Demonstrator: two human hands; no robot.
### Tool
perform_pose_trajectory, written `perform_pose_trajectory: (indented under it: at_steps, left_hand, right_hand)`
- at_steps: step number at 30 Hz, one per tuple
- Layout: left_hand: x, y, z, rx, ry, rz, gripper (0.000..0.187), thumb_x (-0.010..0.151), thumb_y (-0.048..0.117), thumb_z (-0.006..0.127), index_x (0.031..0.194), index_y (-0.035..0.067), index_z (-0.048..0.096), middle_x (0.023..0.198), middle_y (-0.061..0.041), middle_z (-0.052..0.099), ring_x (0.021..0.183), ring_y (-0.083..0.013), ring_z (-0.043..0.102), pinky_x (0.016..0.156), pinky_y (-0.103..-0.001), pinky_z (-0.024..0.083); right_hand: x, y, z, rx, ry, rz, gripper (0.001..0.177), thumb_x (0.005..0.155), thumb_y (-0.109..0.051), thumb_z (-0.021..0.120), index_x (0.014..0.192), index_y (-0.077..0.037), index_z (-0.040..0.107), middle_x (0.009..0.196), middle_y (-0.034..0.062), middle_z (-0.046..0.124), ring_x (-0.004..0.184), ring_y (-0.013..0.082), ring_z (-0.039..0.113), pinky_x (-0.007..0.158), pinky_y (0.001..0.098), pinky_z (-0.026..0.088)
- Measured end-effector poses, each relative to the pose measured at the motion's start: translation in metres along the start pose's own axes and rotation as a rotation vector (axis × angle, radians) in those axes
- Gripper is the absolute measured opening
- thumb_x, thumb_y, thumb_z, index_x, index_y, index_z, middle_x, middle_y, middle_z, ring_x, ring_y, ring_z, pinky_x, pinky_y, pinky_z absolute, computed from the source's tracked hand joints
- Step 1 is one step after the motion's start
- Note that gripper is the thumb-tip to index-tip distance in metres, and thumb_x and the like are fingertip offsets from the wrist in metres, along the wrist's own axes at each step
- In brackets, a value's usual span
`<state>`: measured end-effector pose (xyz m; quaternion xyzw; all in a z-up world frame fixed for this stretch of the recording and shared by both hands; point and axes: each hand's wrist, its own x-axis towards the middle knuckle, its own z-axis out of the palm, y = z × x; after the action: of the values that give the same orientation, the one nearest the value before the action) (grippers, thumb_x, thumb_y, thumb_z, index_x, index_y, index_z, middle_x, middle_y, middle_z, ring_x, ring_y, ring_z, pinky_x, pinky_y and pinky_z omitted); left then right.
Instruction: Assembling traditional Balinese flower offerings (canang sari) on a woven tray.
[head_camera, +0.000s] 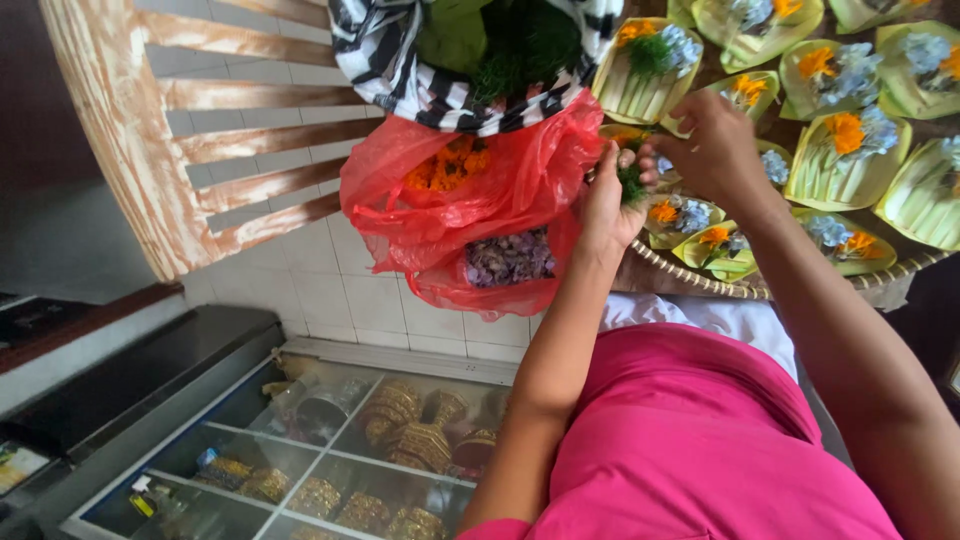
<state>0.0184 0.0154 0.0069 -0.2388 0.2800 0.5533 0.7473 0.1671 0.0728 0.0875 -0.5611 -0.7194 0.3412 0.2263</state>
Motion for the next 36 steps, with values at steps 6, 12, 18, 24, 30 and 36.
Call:
perform_pose_trajectory:
  at_steps: [6,12,18,24,30,36]
  left_hand:
    - [0.05,-0.036,-0.024,0.127,-0.138,0.139,0.029,0.121,0.031,0.036,0.109,0.008,0.05,0.142,-0.024,0.059,0.129,-0.0315,0.058,0.093,-0.04,0.056]
    - [0.045,-0.065,0.058,0.368,-0.084,0.132,0.058,0.115,0.035,0.028,0.16,-0.001,0.029,0.167,-0.017,0.029,0.156,-0.0269,0.028,0.126,-0.036,0.029]
    - [0.0,-0.063,0.155,0.512,0.092,-0.049,0.08,0.103,0.066,0.011,0.164,0.017,0.026,0.169,-0.015,0.017,0.147,-0.0411,0.005,0.12,-0.044,0.015]
    - [0.005,-0.048,0.144,0.649,0.188,-0.045,0.084,0.093,0.071,0.025,0.166,0.031,0.017,0.171,-0.004,0.009,0.153,-0.0263,0.005,0.117,-0.059,-0.008]
    - [0.023,-0.04,0.106,0.71,0.151,0.103,0.084,0.094,0.062,0.044,0.163,0.02,0.021,0.172,0.0,0.012,0.156,-0.0185,0.005,0.119,-0.047,0.0]
    - [0.012,-0.029,0.102,0.547,0.053,0.132,0.082,0.102,0.059,0.042,0.164,0.012,0.017,0.174,-0.006,0.011,0.159,-0.0208,0.007,0.124,-0.042,0.004]
  right_hand:
    - [-0.029,-0.051,-0.065,0.28,-0.025,0.053,0.035,0.097,-0.016,0.077,0.13,-0.004,0.07,0.122,0.015,0.071,0.1,0.0251,0.073,0.082,0.0354,0.058]
    - [-0.036,-0.024,-0.065,0.126,0.072,-0.03,0.043,0.09,-0.009,0.08,0.132,-0.004,0.073,0.128,0.0154,0.073,0.103,0.0266,0.072,0.087,0.0353,0.057]
    - [-0.022,0.009,-0.067,0.318,0.123,0.323,0.025,0.093,-0.007,0.08,0.119,-0.007,0.079,0.101,0.0139,0.078,0.08,0.0235,0.074,0.069,0.0298,0.053]
    - [-0.009,0.046,-0.031,0.165,0.334,0.161,0.02,0.094,-0.004,0.081,0.114,-0.005,0.08,0.103,0.0145,0.073,0.088,0.0266,0.071,0.077,0.0356,0.055]
    - [-0.013,0.055,0.0,-0.081,0.294,-0.002,0.011,0.097,-0.003,0.077,0.108,-0.002,0.074,0.108,0.0111,0.069,0.106,0.033,0.065,0.091,0.0421,0.054]
    - [-0.015,-0.001,-0.031,-0.012,0.256,0.047,0.022,0.1,-0.009,0.075,0.121,-0.002,0.075,0.125,0.021,0.063,0.118,0.0355,0.06,0.099,0.044,0.05]
